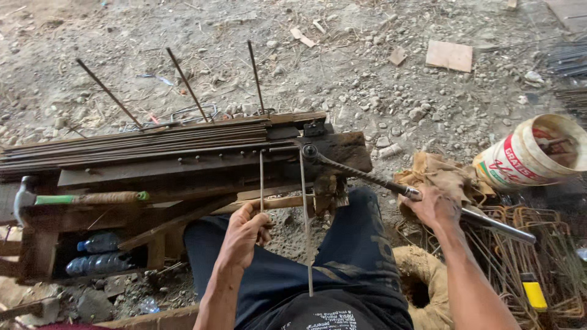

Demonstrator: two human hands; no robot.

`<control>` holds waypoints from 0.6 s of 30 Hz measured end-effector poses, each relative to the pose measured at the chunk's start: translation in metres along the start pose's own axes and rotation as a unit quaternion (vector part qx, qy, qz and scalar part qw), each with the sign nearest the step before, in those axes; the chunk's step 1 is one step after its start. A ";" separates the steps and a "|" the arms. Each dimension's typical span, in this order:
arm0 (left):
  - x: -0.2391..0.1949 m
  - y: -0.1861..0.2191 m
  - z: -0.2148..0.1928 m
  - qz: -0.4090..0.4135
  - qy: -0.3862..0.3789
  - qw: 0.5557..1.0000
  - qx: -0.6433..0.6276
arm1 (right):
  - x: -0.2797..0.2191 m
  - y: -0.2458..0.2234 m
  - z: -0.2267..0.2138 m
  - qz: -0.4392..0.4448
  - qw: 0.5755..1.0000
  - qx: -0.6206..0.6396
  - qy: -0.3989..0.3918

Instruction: The person uses a manual metal bending machine to bend thin metal rods into rectangular shapes. They insert each rod into the jig, rotate the crank to form the shape, and remove the finished piece before repeating the process.

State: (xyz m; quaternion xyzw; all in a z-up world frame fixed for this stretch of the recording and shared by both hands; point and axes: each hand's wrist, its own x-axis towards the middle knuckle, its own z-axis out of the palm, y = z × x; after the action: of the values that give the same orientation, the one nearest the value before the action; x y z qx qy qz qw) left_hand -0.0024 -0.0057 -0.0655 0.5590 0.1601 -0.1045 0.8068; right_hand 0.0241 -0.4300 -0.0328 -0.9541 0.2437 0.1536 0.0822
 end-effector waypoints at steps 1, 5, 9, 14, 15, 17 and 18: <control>0.001 -0.001 0.000 0.000 0.006 1.000 0.000 | 0.001 0.001 0.003 -0.008 1.000 -0.010 0.005; -0.006 0.011 0.006 -0.005 0.018 1.000 -0.015 | -0.021 -0.003 -0.003 -0.019 1.000 -0.018 -0.017; -0.007 0.007 0.006 0.001 0.008 1.000 -0.029 | -0.018 0.007 0.010 0.010 0.999 0.011 -0.029; -0.011 0.015 0.009 -0.039 -0.037 0.999 -0.001 | 0.040 0.023 0.029 -0.049 0.982 -0.183 0.022; -0.014 0.019 0.010 -0.039 -0.034 0.999 -0.001 | 0.042 0.019 0.024 -0.052 0.981 -0.183 0.022; -0.015 0.029 0.013 -0.018 -0.057 0.998 -0.037 | 0.051 0.009 0.014 -0.019 0.993 -0.115 -0.030; -0.021 0.042 0.019 -0.018 -0.057 0.998 -0.036 | 0.050 0.006 0.013 -0.019 0.993 -0.113 -0.031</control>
State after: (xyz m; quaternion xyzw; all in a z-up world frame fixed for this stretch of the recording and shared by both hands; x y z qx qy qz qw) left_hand -0.0049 -0.0095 -0.0149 0.5201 0.1272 -0.1449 0.8321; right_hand 0.0596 -0.4547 -0.0619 -0.9565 0.2044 0.2076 -0.0155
